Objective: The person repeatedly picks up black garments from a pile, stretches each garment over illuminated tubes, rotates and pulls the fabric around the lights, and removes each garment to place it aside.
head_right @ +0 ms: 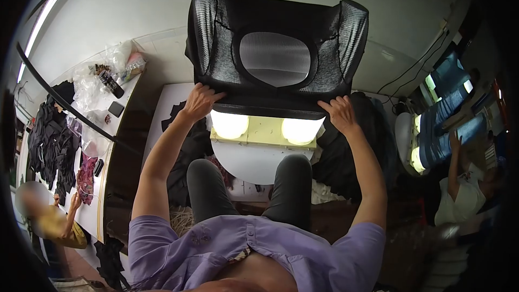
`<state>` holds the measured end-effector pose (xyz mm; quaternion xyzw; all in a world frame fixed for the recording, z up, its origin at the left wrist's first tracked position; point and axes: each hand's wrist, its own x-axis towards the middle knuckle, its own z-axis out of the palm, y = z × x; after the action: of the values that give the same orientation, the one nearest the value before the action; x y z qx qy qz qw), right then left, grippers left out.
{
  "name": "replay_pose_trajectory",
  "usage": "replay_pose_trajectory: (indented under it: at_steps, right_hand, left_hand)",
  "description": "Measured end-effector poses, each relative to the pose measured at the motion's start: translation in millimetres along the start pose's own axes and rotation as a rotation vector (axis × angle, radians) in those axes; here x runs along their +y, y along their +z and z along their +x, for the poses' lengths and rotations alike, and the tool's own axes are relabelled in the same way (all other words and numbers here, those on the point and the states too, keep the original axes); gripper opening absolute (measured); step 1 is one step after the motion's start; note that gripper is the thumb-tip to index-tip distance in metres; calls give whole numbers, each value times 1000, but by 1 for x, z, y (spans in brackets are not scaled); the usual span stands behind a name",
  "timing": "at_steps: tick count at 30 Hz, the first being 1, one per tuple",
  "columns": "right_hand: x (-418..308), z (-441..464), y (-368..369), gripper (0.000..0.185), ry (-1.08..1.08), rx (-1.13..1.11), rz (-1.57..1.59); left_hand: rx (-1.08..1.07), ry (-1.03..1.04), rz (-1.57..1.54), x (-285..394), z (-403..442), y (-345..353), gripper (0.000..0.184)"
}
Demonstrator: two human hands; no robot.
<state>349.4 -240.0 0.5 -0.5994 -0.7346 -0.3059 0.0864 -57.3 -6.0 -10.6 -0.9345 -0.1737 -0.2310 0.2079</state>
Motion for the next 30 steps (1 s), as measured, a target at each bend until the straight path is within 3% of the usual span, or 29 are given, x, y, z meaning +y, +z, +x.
replay_pose_trajectory:
  at_steps: [17, 26, 28, 30]
  right_hand:
    - [-3, 2, 7, 51, 100, 40, -23]
    - [-3, -3, 9, 55, 122, 62, -36]
    - [1, -8, 10, 59, 121, 68, -49]
    - [4, -13, 12, 65, 118, 67, -67]
  left_hand:
    - [17, -76, -46, 5, 0, 10, 34]
    - [-73, -146, -87, -2, -8, 8, 43]
    - [-128, -142, -107, -10, -8, -6, 70]
    - [-20, -155, -169, -22, -7, -13, 81]
